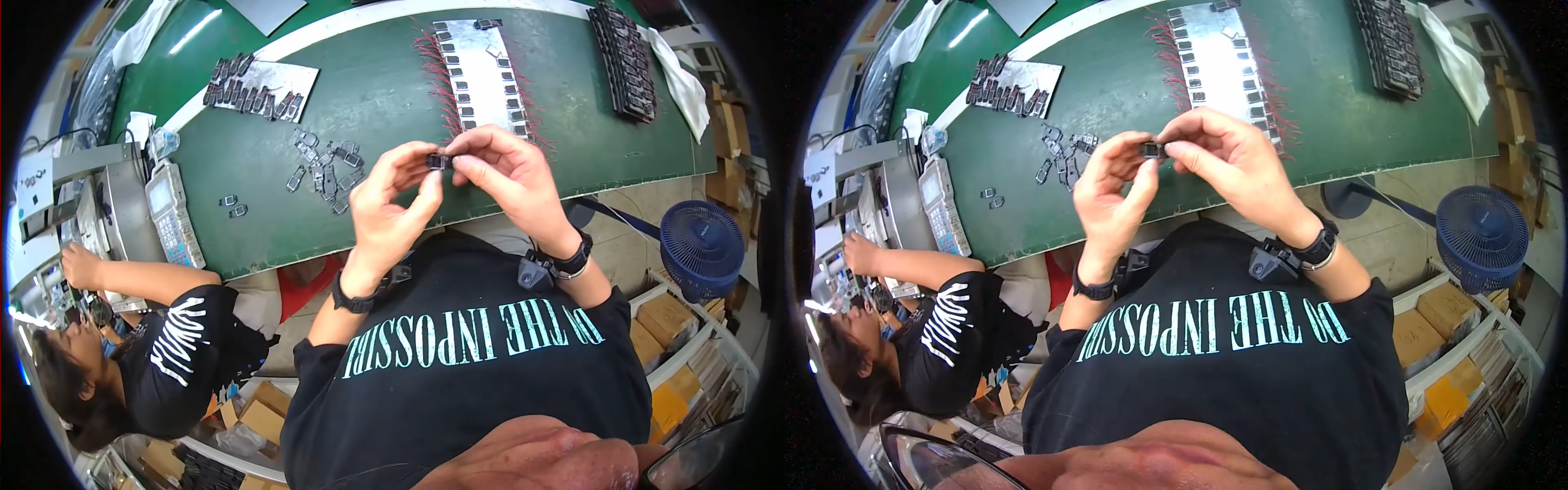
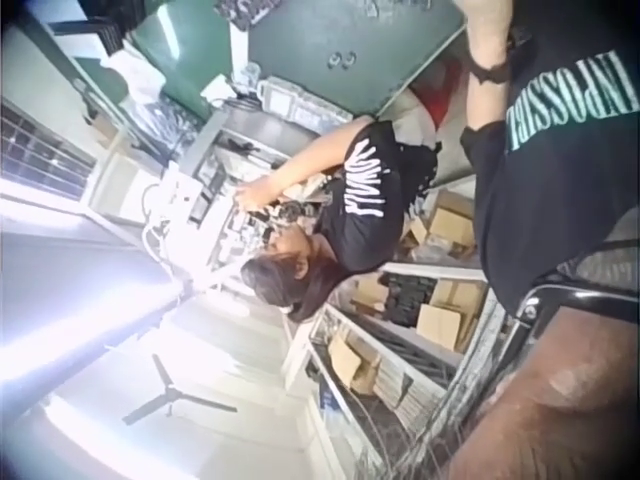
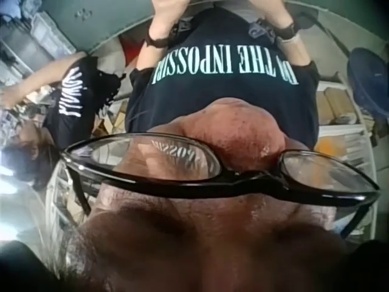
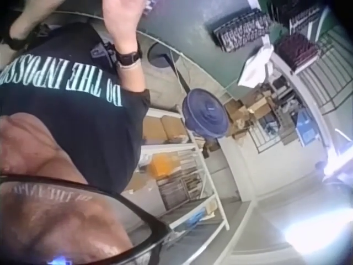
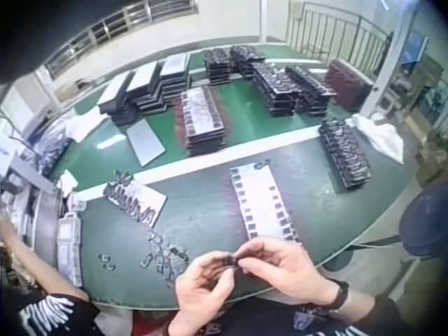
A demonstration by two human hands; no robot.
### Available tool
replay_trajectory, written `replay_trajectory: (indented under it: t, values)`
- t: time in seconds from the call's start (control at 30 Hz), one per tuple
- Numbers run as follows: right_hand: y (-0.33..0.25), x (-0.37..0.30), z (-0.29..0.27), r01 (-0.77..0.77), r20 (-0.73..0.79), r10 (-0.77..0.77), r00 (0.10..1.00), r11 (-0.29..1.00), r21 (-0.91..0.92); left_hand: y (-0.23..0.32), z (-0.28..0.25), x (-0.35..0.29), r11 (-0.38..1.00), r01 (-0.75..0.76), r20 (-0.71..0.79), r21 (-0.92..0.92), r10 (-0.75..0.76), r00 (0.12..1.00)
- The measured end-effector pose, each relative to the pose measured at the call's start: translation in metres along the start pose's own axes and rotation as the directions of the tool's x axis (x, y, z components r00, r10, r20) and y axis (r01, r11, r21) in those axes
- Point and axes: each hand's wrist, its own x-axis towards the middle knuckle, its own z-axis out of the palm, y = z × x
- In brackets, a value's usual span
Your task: The person picks up a small electronic component and a metal plate, presses the component onto the plate, and then places the assembly onto a stack. This process is repeated multiple times with new components and plates.
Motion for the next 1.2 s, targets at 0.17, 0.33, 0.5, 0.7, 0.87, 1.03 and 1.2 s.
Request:
replay_trajectory:
  t: [0.17, 0.33, 0.5, 0.7, 0.87, 1.03, 1.2]
  values:
    - [-0.003, 0.001, -0.002, 0.026, -0.109, -0.040, 0.993, 0.992, -0.127, -0.008, 0.022, 0.006, 0.814, 0.199, 0.003, -0.546, -0.235, 0.972]
    - [0.004, 0.004, -0.004, 0.005, -0.153, -0.032, 0.988, 0.985, -0.173, -0.009, 0.027, 0.003, 0.771, 0.241, 0.014, -0.590, -0.288, 0.957]
    - [0.002, 0.004, -0.002, -0.023, -0.132, -0.011, 0.991, 0.968, -0.251, -0.015, 0.025, -0.003, 0.835, 0.202, -0.004, -0.512, -0.237, 0.971]
    - [0.010, 0.010, -0.015, 0.100, -0.064, -0.131, 0.989, 0.932, -0.349, -0.019, 0.026, -0.007, 0.880, 0.166, -0.008, -0.445, -0.189, 0.982]
    - [-0.001, 0.016, -0.027, -0.181, 0.097, 0.195, 0.976, 0.974, -0.138, -0.017, 0.026, -0.007, 0.872, 0.184, 0.017, -0.454, -0.198, 0.980]
    - [0.003, 0.016, -0.026, -0.185, 0.107, 0.193, 0.975, 0.979, -0.080, -0.011, 0.025, -0.006, 0.836, 0.209, 0.023, -0.507, -0.230, 0.973]
    - [0.007, 0.011, -0.012, 0.053, 0.069, -0.024, 0.997, 0.887, -0.459, -0.015, 0.027, -0.005, 0.871, 0.204, 0.008, -0.447, -0.224, 0.975]
